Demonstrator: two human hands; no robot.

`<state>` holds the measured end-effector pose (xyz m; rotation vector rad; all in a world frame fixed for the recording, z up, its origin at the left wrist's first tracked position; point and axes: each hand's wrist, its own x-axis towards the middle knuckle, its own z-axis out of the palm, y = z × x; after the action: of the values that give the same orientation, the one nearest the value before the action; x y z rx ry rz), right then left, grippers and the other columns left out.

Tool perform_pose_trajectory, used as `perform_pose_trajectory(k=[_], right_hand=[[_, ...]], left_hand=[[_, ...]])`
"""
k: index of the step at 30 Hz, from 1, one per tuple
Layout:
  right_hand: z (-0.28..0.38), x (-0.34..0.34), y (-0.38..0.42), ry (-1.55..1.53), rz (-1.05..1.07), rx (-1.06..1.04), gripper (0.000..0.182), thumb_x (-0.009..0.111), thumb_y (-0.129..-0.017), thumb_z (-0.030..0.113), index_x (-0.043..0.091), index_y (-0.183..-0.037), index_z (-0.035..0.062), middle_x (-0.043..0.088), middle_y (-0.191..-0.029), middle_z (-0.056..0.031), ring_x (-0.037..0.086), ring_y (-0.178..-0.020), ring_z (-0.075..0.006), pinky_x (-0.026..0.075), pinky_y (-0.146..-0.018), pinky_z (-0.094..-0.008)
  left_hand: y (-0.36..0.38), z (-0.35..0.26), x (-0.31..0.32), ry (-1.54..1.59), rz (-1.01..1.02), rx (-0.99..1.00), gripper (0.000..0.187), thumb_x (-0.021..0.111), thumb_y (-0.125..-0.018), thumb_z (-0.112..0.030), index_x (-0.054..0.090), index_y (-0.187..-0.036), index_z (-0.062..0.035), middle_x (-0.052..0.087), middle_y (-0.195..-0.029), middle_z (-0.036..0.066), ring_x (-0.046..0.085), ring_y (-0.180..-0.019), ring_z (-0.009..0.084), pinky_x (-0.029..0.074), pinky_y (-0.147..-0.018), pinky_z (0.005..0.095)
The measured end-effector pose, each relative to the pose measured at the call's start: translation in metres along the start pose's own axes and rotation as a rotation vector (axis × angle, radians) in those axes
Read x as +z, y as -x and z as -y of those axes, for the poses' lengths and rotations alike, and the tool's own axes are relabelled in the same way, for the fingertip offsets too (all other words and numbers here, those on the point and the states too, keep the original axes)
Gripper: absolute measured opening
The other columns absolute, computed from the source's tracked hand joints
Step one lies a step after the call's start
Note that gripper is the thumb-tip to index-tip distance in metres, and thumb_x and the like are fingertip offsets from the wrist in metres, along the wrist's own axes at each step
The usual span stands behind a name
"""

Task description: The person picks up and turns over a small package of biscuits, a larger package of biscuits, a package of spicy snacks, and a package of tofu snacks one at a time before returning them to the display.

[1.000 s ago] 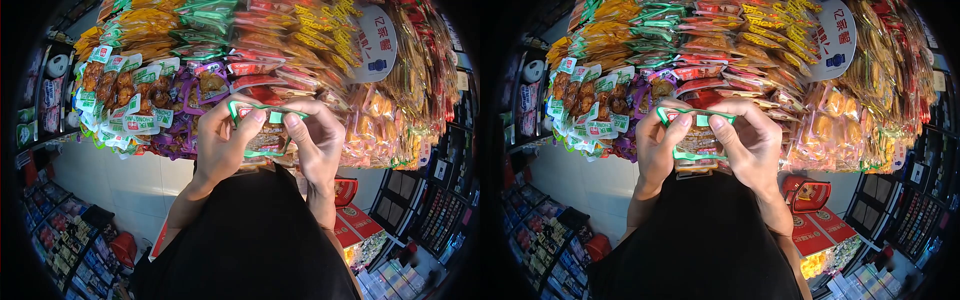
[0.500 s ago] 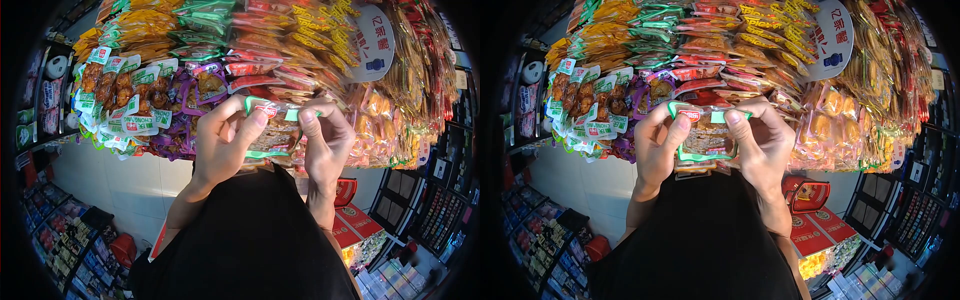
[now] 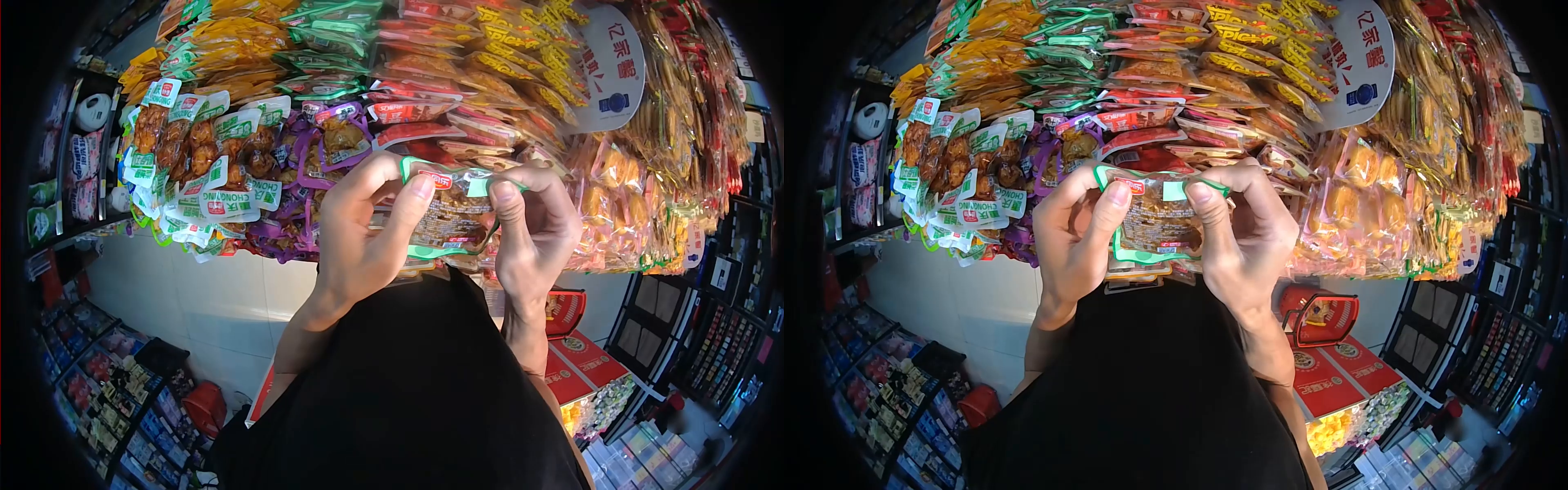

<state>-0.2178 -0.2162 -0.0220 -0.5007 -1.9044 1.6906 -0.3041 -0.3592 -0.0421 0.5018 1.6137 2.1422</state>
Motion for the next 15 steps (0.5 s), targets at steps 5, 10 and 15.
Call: perform_pose_trajectory(k=[5,10,15], right_hand=[[-0.0022,-0.0011,-0.0031,0.025,0.032,-0.13,0.009,0.068,-0.091,0.001,0.061,-0.091,-0.0042,0.056,-0.083,-0.0046,0.05,-0.073,-0.0095,0.04,-0.067,-0.0234],[0.0003,-0.0029,-0.005,-0.007,0.078,-0.145,0.012,0.071,-0.089,0.002,0.061,-0.092,-0.0052,0.056,-0.083,-0.0056,0.051,-0.077,-0.012,0.041,-0.072,-0.0264],[0.0053,-0.0058,-0.0093,-0.028,0.171,-0.153,0.014,0.074,-0.085,0.001,0.065,-0.092,-0.0056,0.058,-0.085,-0.0081,0.053,-0.079,-0.0148,0.042,-0.074,-0.0277]], left_hand=[[-0.0014,-0.0034,0.0004,-0.075,-0.013,0.078,0.008,0.062,-0.092,-0.003,0.065,-0.095,0.0037,0.061,-0.087,0.006,0.055,-0.078,0.0087,0.043,-0.071,0.024],[-0.0016,-0.0046,-0.0042,-0.121,0.026,0.16,0.012,0.057,-0.095,-0.004,0.062,-0.094,0.0065,0.06,-0.092,0.005,0.047,-0.075,0.0055,0.037,-0.066,0.0211],[-0.0027,-0.0094,-0.0035,-0.152,0.011,0.276,0.014,0.06,-0.092,-0.006,0.063,-0.093,0.007,0.062,-0.096,0.011,0.05,-0.079,0.0096,0.039,-0.071,0.0246]])
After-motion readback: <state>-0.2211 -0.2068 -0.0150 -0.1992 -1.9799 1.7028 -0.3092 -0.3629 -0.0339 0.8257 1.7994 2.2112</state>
